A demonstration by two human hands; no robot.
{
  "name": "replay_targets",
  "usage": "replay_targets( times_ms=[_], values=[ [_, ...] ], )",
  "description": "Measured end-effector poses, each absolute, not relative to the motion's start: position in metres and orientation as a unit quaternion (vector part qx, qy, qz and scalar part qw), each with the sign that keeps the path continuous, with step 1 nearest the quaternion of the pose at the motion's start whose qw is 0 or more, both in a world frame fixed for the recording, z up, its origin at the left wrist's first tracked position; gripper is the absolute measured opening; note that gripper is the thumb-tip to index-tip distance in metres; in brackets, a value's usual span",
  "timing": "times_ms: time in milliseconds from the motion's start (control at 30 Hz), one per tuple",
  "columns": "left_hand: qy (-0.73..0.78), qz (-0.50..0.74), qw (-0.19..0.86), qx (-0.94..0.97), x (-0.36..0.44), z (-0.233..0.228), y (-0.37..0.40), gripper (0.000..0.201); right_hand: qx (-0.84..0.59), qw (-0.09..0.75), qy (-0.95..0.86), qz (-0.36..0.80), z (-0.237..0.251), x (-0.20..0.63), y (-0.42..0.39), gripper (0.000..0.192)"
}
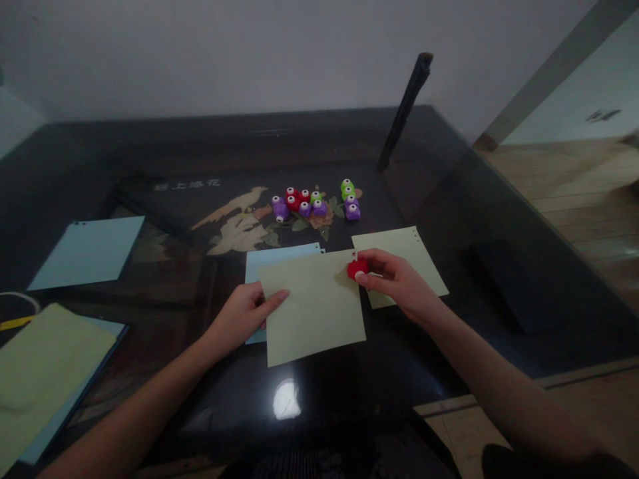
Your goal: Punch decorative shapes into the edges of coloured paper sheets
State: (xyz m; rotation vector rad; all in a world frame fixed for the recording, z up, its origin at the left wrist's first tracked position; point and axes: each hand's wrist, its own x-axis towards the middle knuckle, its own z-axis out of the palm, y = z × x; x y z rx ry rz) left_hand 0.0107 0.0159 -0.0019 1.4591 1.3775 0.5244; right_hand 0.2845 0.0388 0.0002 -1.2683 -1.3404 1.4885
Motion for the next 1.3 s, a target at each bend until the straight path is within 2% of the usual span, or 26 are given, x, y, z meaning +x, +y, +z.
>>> replay_targets(
  times_ms=[767, 1000, 1133, 1300],
  values=[
    [0.589, 0.236, 0.499, 0.591, 0.007, -0.001, 0.016, 0.034, -0.477, 0.389, -0.522, 0.59, 0.011, 0.296, 0.043, 0.033],
    [0.596, 0.234, 0.5, 0.583, 0.008, 0.003, 0.017, 0.034, -0.493, 0.413, -0.526, 0.556, 0.006, 0.3, 0.047, 0.032],
    [0.605, 0.234, 0.501, 0.572, 0.008, 0.004, 0.017, 0.038, -0.503, 0.418, -0.526, 0.544, 0.0, 0.301, 0.051, 0.038],
    [0.598, 0.243, 0.519, 0.561, 0.008, 0.005, 0.018, 0.044, -0.482, 0.477, -0.483, 0.554, -0.002, 0.305, 0.057, 0.025]
  ],
)
